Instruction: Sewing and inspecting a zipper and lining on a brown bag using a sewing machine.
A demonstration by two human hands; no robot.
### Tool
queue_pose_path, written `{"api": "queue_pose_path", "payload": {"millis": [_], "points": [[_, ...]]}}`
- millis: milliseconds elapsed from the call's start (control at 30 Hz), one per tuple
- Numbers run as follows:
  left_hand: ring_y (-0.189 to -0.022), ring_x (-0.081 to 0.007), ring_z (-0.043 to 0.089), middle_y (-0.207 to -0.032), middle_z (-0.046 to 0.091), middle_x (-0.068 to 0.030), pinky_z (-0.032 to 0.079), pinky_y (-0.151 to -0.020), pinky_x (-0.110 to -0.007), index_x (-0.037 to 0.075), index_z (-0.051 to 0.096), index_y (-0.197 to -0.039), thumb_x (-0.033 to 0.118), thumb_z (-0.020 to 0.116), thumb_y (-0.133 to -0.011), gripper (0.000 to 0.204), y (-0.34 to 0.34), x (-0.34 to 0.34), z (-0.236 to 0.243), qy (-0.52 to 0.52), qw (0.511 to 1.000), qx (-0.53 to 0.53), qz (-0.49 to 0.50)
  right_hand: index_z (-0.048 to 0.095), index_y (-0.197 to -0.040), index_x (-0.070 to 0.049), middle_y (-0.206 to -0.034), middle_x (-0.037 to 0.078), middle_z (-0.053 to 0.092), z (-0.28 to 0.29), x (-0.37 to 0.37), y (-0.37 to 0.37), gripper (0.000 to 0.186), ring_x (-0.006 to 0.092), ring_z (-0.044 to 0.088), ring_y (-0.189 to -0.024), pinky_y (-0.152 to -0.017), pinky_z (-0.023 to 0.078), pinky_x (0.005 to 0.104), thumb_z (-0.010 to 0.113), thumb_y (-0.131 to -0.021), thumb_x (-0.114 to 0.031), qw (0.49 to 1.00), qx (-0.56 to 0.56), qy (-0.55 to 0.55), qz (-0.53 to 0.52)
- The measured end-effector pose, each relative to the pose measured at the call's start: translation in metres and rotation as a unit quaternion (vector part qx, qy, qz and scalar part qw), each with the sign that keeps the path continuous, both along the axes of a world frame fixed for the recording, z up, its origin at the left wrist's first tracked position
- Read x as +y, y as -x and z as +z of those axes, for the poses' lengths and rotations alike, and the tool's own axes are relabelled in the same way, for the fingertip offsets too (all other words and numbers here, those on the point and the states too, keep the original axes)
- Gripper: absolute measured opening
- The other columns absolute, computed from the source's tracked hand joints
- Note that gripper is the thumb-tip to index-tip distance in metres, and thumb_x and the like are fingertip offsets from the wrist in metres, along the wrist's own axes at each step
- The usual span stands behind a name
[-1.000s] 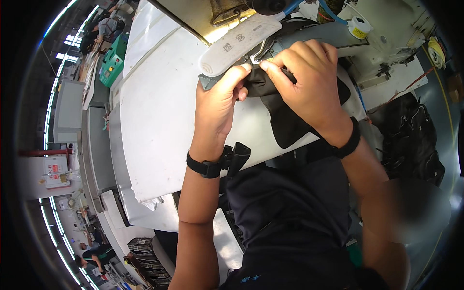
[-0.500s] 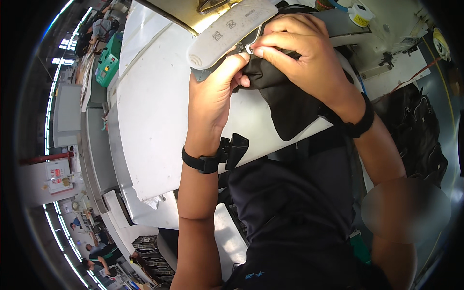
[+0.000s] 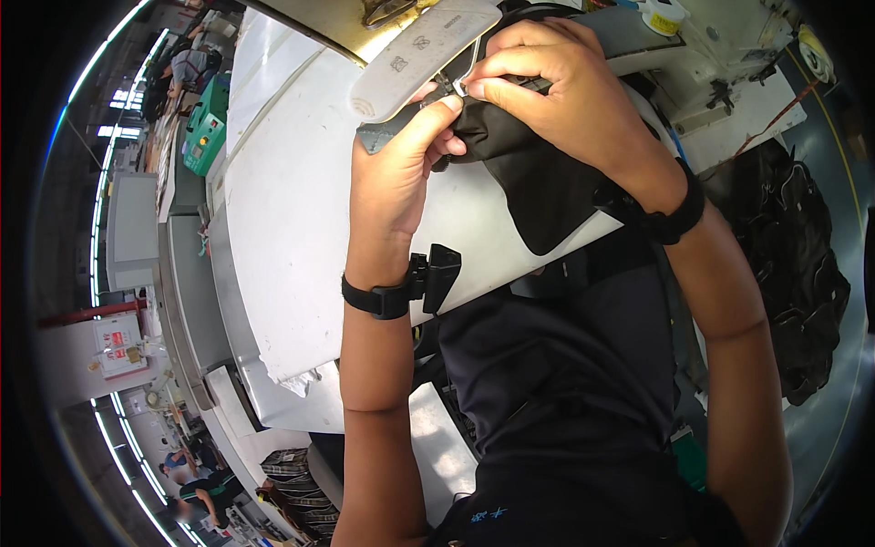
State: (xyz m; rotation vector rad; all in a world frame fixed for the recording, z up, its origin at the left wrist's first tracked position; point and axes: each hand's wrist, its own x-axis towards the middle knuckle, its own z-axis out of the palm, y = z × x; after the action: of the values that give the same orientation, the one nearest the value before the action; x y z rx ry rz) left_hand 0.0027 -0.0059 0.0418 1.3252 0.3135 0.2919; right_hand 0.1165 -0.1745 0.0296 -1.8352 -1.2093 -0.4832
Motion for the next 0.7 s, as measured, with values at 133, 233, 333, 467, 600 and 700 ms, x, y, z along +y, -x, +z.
{"api": "queue_pose_path", "payload": {"millis": [133, 233, 333, 467, 600, 700], "points": [[-0.07, -0.0162, 0.066, -0.086, 0.068, -0.0074, 0.057, -0.068, -0.03, -0.002, 0.06, -0.118, 0.003, 0.072, -0.093, 0.028, 0.0006, 0.0002, -0.0012, -0.002, 1.0, 0.0, 0.001, 0.079, -0.096, -0.01, -0.099, 0.003, 0.071, 0.0035, -0.0027, 0.0031, 0.015, 0.0202, 0.066, -0.097, -0.095, 0.045, 0.0382, 0.073, -0.091, -0.023, 0.999, -0.039, -0.006, -0.01], [-0.075, -0.0161, 0.066, -0.09, 0.067, -0.0084, 0.059, -0.071, -0.031, -0.004, 0.06, -0.118, 0.005, 0.069, -0.095, 0.026, 0.0028, 0.0, -0.0021, 0.017, 1.0, -0.011, 0.001, 0.078, -0.094, -0.009, -0.099, 0.006, 0.071, 0.0045, -0.0019, 0.002, 0.015, 0.0246, 0.066, -0.098, -0.093, 0.043, 0.0407, 0.07, -0.09, -0.022, 1.0, -0.02, -0.006, 0.007], [-0.081, -0.016, 0.065, -0.096, 0.065, -0.0097, 0.061, -0.074, -0.034, -0.006, 0.061, -0.118, 0.009, 0.064, -0.098, 0.026, 0.0039, -0.0008, -0.0026, 0.031, 0.999, -0.031, -0.001, 0.077, -0.091, -0.009, -0.097, 0.006, 0.07, 0.0034, 0.0011, -0.0019, 0.015, 0.0263, 0.065, -0.099, -0.094, 0.042, 0.0405, 0.069, -0.089, -0.022, 1.0, 0.006, -0.01, 0.022], [-0.078, -0.0167, 0.065, -0.094, 0.065, -0.0099, 0.06, -0.07, -0.034, -0.008, 0.062, -0.118, 0.01, 0.064, -0.097, 0.027, -0.0007, 0.0003, -0.0021, 0.021, 0.999, -0.022, 0.02, 0.076, -0.089, -0.008, -0.094, 0.007, 0.071, 0.0016, 0.0031, -0.0057, 0.015, 0.0269, 0.066, -0.095, -0.092, 0.044, 0.0418, 0.069, -0.089, -0.021, 0.999, 0.026, -0.008, 0.033], [-0.073, -0.0153, 0.065, -0.093, 0.067, -0.0084, 0.06, -0.067, -0.034, -0.005, 0.066, -0.11, 0.006, 0.065, -0.097, 0.017, -0.0023, 0.0037, -0.0006, 0.022, 0.999, 0.003, 0.024, 0.077, -0.088, -0.007, -0.092, 0.008, 0.072, 0.0021, 0.0042, -0.0056, 0.016, 0.029, 0.067, -0.092, -0.089, 0.046, 0.042, 0.068, -0.088, -0.021, 0.999, 0.029, -0.015, 0.018], [-0.073, -0.0156, 0.065, -0.093, 0.067, -0.0084, 0.059, -0.067, -0.034, -0.004, 0.066, -0.109, 0.006, 0.065, -0.097, 0.016, -0.0026, 0.0041, -0.0017, 0.081, 0.997, -0.006, 0.009, 0.077, -0.088, -0.007, -0.091, 0.009, 0.072, 0.0047, 0.0027, -0.0054, 0.015, 0.0291, 0.068, -0.092, -0.087, 0.047, 0.0413, 0.069, -0.088, -0.02, 0.999, 0.025, -0.021, 0.032]]}}
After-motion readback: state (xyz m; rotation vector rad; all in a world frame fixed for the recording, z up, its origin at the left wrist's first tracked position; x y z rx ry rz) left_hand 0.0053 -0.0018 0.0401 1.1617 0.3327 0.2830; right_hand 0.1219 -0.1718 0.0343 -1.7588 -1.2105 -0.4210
